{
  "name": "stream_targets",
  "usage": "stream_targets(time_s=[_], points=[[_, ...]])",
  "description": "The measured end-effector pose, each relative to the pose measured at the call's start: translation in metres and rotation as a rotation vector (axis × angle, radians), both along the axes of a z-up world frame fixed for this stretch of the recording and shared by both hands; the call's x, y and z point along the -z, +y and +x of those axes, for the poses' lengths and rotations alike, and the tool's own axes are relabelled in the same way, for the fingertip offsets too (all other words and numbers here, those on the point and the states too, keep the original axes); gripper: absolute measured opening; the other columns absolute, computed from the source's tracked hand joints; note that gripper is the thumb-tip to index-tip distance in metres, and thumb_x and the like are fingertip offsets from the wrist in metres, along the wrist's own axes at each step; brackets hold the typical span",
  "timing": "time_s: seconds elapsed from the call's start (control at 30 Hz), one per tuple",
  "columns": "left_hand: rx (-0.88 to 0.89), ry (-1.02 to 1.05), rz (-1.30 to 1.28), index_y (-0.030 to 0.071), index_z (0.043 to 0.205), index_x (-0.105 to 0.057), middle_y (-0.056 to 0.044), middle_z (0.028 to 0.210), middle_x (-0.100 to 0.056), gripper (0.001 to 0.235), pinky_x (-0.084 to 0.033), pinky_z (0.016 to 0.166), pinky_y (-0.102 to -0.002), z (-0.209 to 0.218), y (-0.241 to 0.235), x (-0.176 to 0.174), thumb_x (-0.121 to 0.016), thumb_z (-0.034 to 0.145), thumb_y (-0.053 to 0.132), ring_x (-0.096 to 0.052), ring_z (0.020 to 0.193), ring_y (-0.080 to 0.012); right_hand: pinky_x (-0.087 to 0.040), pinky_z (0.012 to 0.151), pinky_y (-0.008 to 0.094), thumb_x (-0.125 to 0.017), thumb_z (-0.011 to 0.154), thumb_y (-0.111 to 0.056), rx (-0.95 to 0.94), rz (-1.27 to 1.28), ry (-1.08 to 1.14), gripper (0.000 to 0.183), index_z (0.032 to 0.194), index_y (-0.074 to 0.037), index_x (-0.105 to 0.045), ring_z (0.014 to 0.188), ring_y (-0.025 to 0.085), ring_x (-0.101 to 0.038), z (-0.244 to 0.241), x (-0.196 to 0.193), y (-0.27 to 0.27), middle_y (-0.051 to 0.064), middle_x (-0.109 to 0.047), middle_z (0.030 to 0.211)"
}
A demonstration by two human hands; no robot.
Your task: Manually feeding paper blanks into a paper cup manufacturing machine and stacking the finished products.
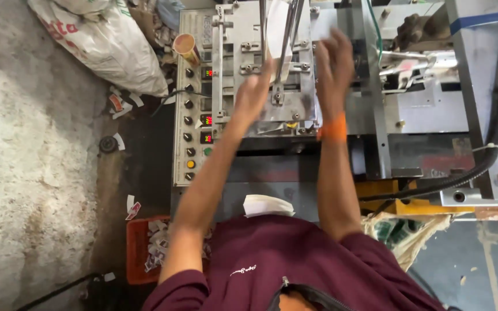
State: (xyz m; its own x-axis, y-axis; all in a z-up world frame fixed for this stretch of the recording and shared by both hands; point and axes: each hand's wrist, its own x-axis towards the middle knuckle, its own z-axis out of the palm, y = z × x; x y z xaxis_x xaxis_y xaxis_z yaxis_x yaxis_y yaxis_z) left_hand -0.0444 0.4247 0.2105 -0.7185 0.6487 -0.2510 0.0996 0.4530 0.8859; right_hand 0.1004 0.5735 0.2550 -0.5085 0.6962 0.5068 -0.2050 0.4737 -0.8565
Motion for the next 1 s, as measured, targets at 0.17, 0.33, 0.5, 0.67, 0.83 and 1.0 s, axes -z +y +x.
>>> stream_targets(time_s=[0.17,0.33,0.5,0.67,0.83,1.0], points=[[-0.103,0.310,0.393,-0.003,0.078,-0.059,-0.012,0.064,-0.052,0.045,-0.040,0.058,-0.038,0.108,-0.124,0.040,-0.064,0.104,0.033,-0.045,0.064,-0.0138,-0.050,0.073,0.023,-0.063,0.106,-0.012,0.147,-0.219,-0.074,0.018,0.100,0.003,-0.071,0.081,0.006,-0.060,0.115,0.059,-0.131,0.003,-0.070,0.089],[0.111,0.157,-0.002,-0.001,0.125,-0.069,-0.024,0.117,-0.065,0.061,-0.049,0.090,-0.042,0.159,-0.237,0.176,-0.080,0.085,0.045,-0.063,0.107,-0.0356,-0.058,0.076,0.038,-0.080,0.084,-0.034,-0.123,0.129,-0.767,0.050,0.124,-0.006,-0.067,0.089,0.029,-0.072,0.193,0.138,-0.196,0.017,-0.074,0.111],[0.190,0.004,-0.105,0.001,0.142,-0.056,-0.025,0.140,-0.056,0.085,-0.043,0.107,-0.044,0.173,-0.258,0.202,-0.083,0.078,0.049,-0.055,0.130,-0.0391,-0.056,0.089,0.049,-0.085,0.074,-0.055,-0.258,-0.084,-0.983,0.098,0.147,-0.004,-0.044,0.110,0.043,-0.068,0.211,0.214,-0.224,0.031,-0.066,0.125],[0.046,-0.092,-0.079,0.004,0.139,-0.060,-0.022,0.140,-0.061,0.080,-0.047,0.108,-0.041,0.179,-0.243,0.178,-0.081,0.076,0.049,-0.059,0.130,-0.0350,-0.059,0.093,0.043,-0.077,0.068,-0.062,-0.200,-0.458,-1.135,0.103,0.150,-0.008,-0.047,0.109,0.035,-0.075,0.194,0.218,-0.213,0.024,-0.073,0.122],[-0.001,0.003,0.013,0.001,0.135,-0.063,-0.023,0.136,-0.064,0.075,-0.048,0.108,-0.041,0.178,-0.236,0.180,-0.080,0.079,0.049,-0.062,0.128,-0.0350,-0.057,0.091,0.044,-0.084,0.080,-0.049,-0.045,-0.127,-1.003,0.082,0.141,-0.001,-0.055,0.109,0.036,-0.070,0.185,0.204,-0.196,0.025,-0.069,0.123],[0.032,0.037,-0.045,0.001,0.137,-0.060,-0.023,0.138,-0.062,0.080,-0.046,0.109,-0.042,0.173,-0.233,0.191,-0.081,0.077,0.050,-0.059,0.130,-0.0367,-0.060,0.082,0.032,-0.078,0.093,-0.018,0.169,0.005,-0.484,0.025,0.112,0.000,-0.074,0.091,0.019,-0.075,0.119,0.081,-0.139,0.015,-0.078,0.104]])
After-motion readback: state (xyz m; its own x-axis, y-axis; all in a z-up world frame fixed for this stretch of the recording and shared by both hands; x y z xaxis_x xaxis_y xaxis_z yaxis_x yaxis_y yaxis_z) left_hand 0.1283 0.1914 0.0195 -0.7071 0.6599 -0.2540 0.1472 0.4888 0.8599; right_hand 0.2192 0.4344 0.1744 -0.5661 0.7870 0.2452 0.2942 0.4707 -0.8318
